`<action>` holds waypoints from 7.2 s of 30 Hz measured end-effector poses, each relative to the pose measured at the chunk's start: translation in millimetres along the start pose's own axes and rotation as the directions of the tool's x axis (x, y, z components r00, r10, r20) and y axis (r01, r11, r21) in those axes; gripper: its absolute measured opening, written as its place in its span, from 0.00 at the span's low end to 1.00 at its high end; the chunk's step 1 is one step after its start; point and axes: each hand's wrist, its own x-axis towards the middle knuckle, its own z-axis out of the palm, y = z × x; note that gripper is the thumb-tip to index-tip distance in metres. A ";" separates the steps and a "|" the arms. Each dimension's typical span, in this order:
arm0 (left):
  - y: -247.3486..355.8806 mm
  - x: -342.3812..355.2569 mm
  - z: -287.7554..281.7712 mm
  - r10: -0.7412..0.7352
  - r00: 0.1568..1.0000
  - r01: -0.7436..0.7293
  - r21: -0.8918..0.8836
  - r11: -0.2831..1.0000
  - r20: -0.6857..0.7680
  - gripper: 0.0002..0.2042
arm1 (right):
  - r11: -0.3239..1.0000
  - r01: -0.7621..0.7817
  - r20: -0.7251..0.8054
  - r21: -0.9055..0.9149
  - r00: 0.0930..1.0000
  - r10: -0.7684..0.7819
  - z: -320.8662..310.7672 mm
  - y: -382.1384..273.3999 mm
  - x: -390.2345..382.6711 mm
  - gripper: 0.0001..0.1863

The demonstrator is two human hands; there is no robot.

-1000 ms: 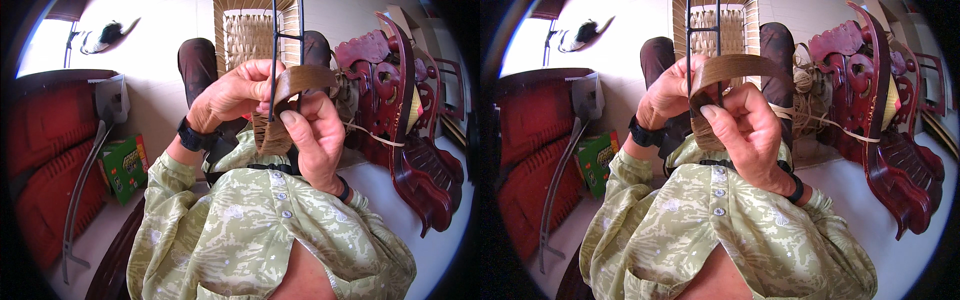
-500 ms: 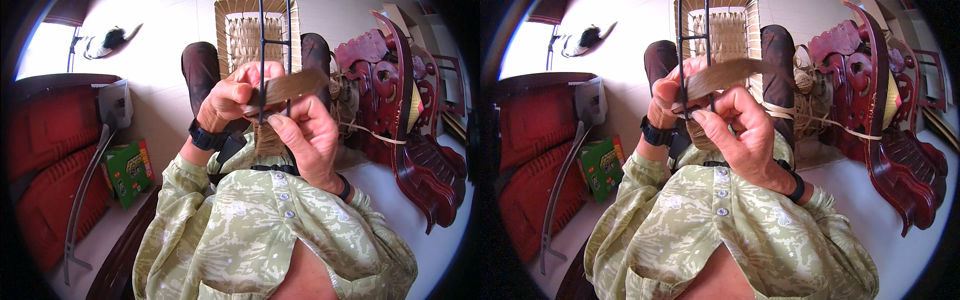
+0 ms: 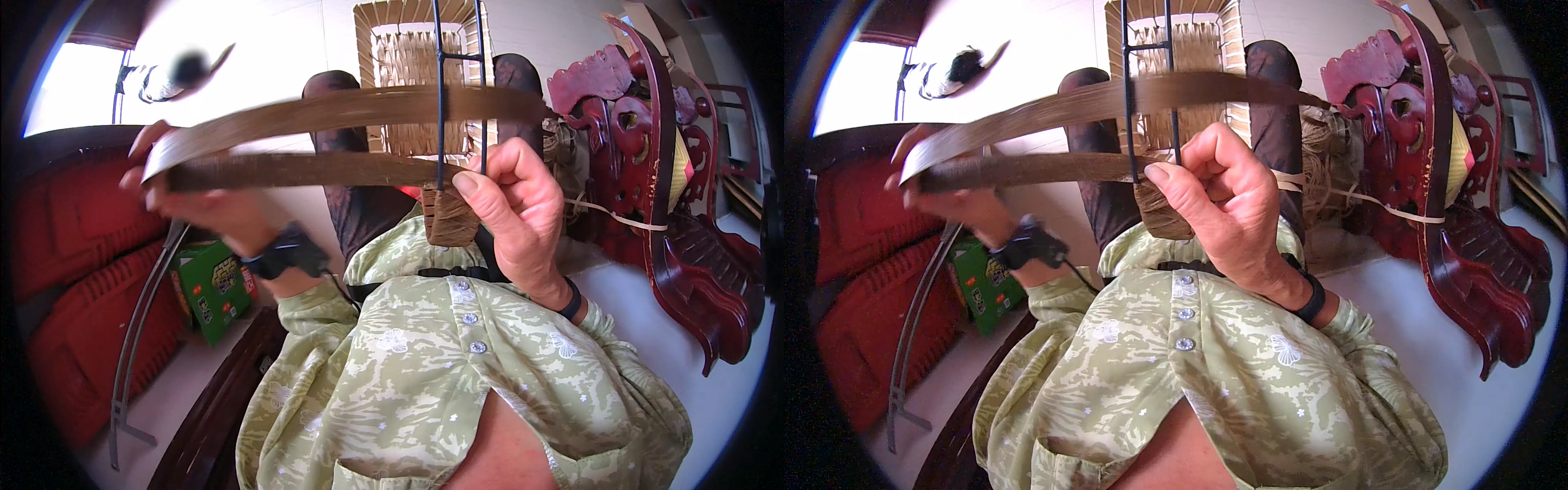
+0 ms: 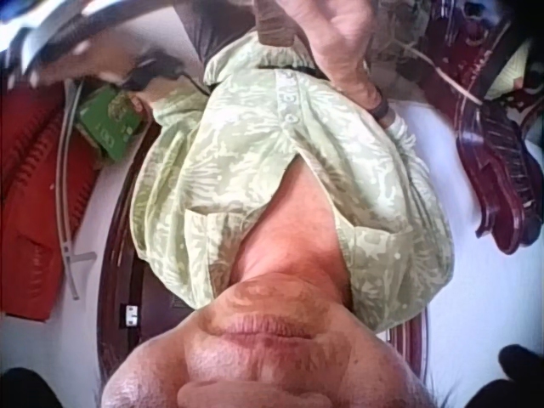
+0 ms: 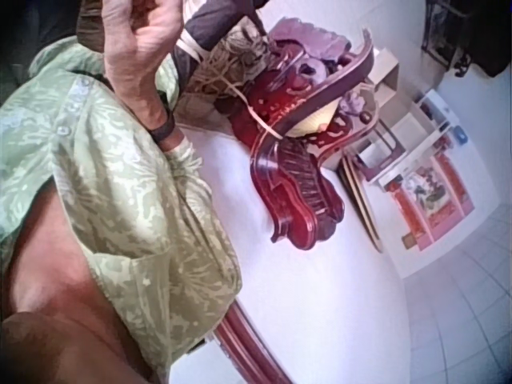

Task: The person is weaving a basket by hand, interlacing long flexible strips through a dark wire frame held between their legs.

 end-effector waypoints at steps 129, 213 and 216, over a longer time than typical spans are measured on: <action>-32.8 -88.7 165.0 -0.583 0.812 0.462 0.582 0.670 0.026 0.07 | 0.334 0.700 0.421 -0.631 0.671 -0.611 -22.7 -47.9 48.1 0.15; -21.3 -86.5 196.6 -0.877 0.461 0.768 0.557 0.318 -0.136 0.09 | 0.983 0.084 0.292 -0.163 0.956 -0.033 -143.7 22.9 74.2 0.10; -22.5 -88.1 188.8 -0.819 0.542 0.704 0.634 0.320 -0.189 0.08 | 0.762 -0.127 -0.317 -0.635 0.942 -0.108 -257.7 44.9 50.9 0.10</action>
